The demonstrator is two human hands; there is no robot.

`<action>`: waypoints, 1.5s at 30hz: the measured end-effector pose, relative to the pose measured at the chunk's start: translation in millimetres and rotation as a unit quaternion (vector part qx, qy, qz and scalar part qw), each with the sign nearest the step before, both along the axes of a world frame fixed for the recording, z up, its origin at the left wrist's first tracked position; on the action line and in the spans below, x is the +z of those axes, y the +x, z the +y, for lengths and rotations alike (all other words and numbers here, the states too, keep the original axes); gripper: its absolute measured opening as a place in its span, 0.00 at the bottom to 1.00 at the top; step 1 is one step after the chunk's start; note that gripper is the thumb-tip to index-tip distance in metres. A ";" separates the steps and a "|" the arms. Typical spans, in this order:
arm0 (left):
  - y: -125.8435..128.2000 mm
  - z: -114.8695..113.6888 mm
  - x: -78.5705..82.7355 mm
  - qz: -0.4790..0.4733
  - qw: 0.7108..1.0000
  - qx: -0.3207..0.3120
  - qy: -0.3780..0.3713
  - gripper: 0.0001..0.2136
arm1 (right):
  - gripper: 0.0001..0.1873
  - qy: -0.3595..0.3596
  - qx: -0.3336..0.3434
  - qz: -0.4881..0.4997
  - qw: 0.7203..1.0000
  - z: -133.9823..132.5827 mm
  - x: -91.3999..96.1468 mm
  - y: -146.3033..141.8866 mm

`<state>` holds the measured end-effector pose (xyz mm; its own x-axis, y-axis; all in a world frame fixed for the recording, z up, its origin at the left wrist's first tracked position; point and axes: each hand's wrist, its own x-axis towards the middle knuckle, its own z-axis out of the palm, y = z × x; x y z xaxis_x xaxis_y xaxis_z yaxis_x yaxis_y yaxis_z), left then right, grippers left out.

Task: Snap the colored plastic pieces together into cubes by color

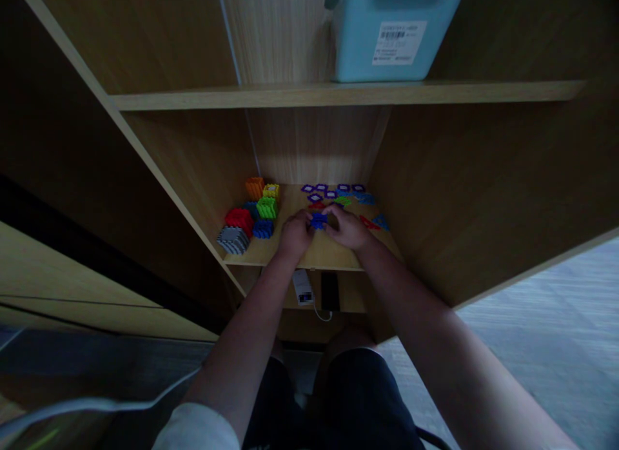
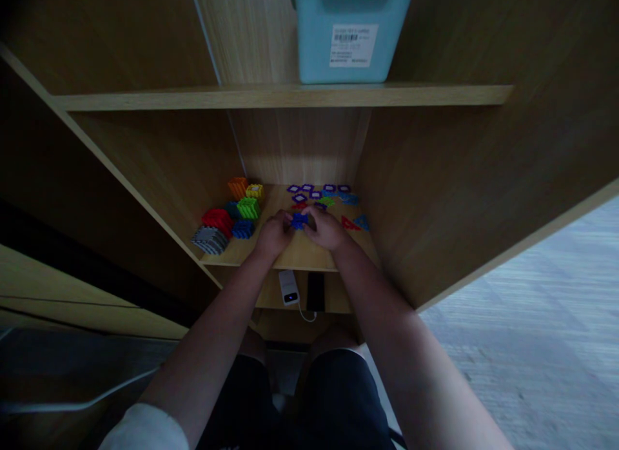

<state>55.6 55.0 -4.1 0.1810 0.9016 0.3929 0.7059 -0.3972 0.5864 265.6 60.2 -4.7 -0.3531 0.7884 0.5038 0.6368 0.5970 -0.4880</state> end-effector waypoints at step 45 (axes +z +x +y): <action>-2.5 4.2 -3.7 -0.044 0.999 -0.013 -0.006 0.14 | 0.21 -0.013 -0.026 -0.008 1.000 5.4 -6.3 -0.3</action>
<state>53.1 59.2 -7.8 0.1689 0.9019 0.3977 0.6416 -0.4068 0.6503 265.3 65.6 -11.0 -0.3188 0.8189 0.4773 0.6742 0.5499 -0.4931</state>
